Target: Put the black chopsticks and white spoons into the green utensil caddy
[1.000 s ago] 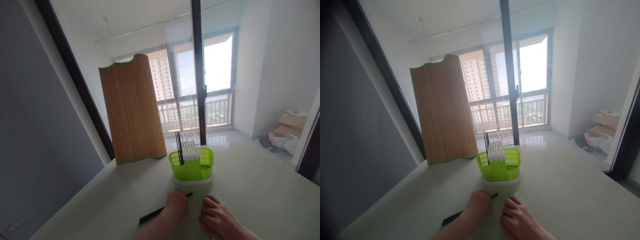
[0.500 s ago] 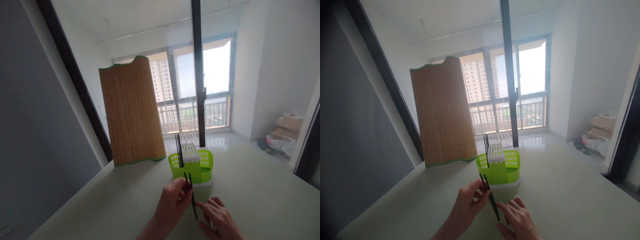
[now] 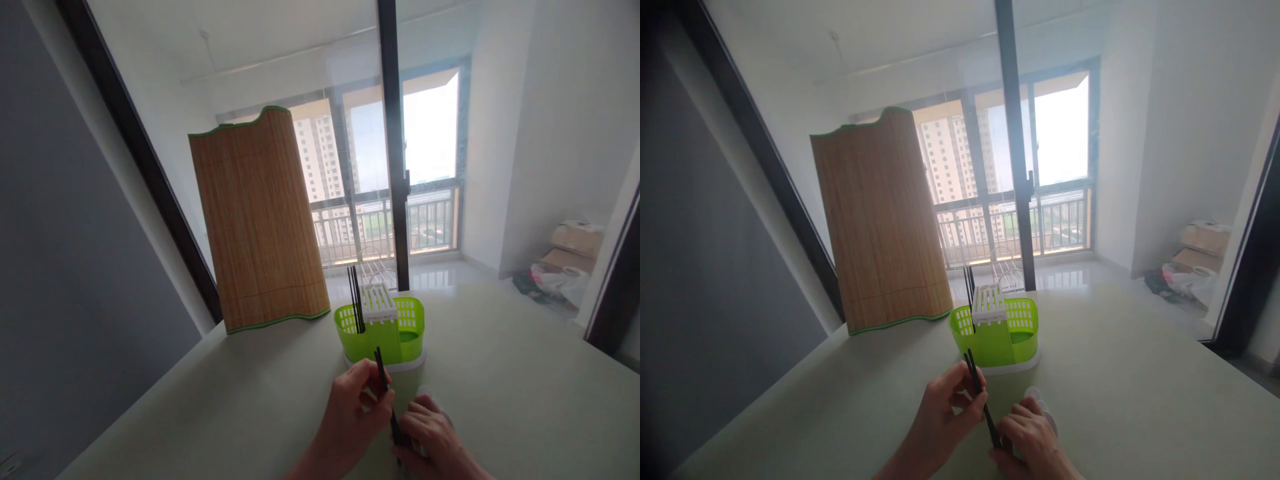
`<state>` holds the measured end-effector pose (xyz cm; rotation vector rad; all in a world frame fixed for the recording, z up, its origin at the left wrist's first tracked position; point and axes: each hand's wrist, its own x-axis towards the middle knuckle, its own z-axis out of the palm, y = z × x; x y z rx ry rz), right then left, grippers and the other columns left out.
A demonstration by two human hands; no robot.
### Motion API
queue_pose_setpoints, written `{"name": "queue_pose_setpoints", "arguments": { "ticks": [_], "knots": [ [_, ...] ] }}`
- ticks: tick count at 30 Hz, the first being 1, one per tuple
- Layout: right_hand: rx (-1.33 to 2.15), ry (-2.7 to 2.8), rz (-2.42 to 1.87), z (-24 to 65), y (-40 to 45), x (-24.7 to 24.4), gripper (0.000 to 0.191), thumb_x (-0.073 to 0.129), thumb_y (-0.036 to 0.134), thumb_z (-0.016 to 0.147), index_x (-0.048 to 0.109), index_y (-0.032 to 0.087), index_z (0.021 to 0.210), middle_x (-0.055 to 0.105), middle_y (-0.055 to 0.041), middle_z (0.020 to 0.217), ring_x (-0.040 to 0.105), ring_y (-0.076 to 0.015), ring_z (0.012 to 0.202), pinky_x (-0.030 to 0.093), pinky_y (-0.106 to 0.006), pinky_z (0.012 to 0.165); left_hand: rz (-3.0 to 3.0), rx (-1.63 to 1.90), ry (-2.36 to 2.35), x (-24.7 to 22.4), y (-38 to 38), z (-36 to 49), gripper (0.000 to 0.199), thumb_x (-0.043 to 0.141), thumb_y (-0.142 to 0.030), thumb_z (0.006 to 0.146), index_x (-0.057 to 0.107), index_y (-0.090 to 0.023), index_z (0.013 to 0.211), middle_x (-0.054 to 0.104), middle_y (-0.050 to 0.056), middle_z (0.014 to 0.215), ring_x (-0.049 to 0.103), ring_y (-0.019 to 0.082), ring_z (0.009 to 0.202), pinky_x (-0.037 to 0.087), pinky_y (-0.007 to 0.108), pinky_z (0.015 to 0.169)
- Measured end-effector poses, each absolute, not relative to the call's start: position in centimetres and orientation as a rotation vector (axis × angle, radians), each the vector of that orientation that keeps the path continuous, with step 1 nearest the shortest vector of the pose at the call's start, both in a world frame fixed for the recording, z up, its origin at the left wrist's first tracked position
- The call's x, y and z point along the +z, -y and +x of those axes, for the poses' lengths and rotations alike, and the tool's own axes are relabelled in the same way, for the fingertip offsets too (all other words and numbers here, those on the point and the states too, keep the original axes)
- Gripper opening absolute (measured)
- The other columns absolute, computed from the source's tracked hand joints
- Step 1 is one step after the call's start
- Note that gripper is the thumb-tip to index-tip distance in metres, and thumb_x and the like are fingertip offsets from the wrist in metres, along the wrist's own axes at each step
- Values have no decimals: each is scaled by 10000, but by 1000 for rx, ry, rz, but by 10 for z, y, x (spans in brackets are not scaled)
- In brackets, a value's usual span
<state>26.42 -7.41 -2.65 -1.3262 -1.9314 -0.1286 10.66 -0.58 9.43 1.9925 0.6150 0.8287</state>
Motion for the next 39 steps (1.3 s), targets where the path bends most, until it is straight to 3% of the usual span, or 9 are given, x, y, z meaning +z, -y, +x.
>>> {"name": "queue_pose_setpoints", "arguments": {
  "ticks": [5,9,14,18,20,25,33,39],
  "knots": [
    [-93,1986,-1350,263,75,-22,230,502,324,906,449,222,706,618,16,678,535,-160,651,320,-302,698,1844,756,-552,90,1,104,130,664,-292,812,627,-167,816,598,-25,675,589,93,579,472,174,537],
    [-94,2011,-1365,261,76,-21,210,477,296,910,456,222,715,622,5,687,543,-165,670,324,-308,714,1875,759,-553,90,1,103,140,665,-271,814,710,-183,913,642,3,755,607,101,612,490,178,552],
    [-137,2041,-1313,263,74,-26,202,475,274,901,458,224,706,623,3,674,552,-167,668,332,-309,718,2104,779,-566,99,2,100,102,690,-222,792,764,-204,860,701,26,799,637,129,698,492,179,598],
    [-234,2051,-1264,268,73,-22,56,504,198,856,547,231,841,634,19,682,545,-166,657,336,-319,746,2111,1015,-567,133,-16,85,112,685,-272,811,766,-206,851,729,21,801,651,135,686,518,196,611],
    [-271,2059,-1242,270,74,-18,118,498,148,843,564,233,891,634,22,691,546,-165,665,334,-328,769,2039,1227,-591,160,-33,77,130,695,-296,801,763,-203,863,737,14,813,649,126,658,527,199,600],
    [-369,2050,-1212,271,77,-8,157,485,91,848,543,227,796,603,27,654,527,-155,644,337,-334,792,2009,1447,-695,209,-100,88,252,715,-379,759,760,-193,923,749,17,849,674,152,732,553,249,703],
    [-593,1947,-1130,275,68,-16,207,477,46,827,533,228,747,578,46,588,528,-141,609,346,-326,819,2030,1147,-885,151,-200,151,183,683,-289,746,750,-136,822,726,50,683,663,168,602,527,267,568],
    [-592,1938,-1144,278,65,-23,212,485,49,824,515,233,724,563,53,561,546,-139,603,358,-324,849,2037,921,-886,124,-208,169,259,762,-384,697,741,-126,715,702,47,610,659,162,572,525,253,537]
  ]
}}
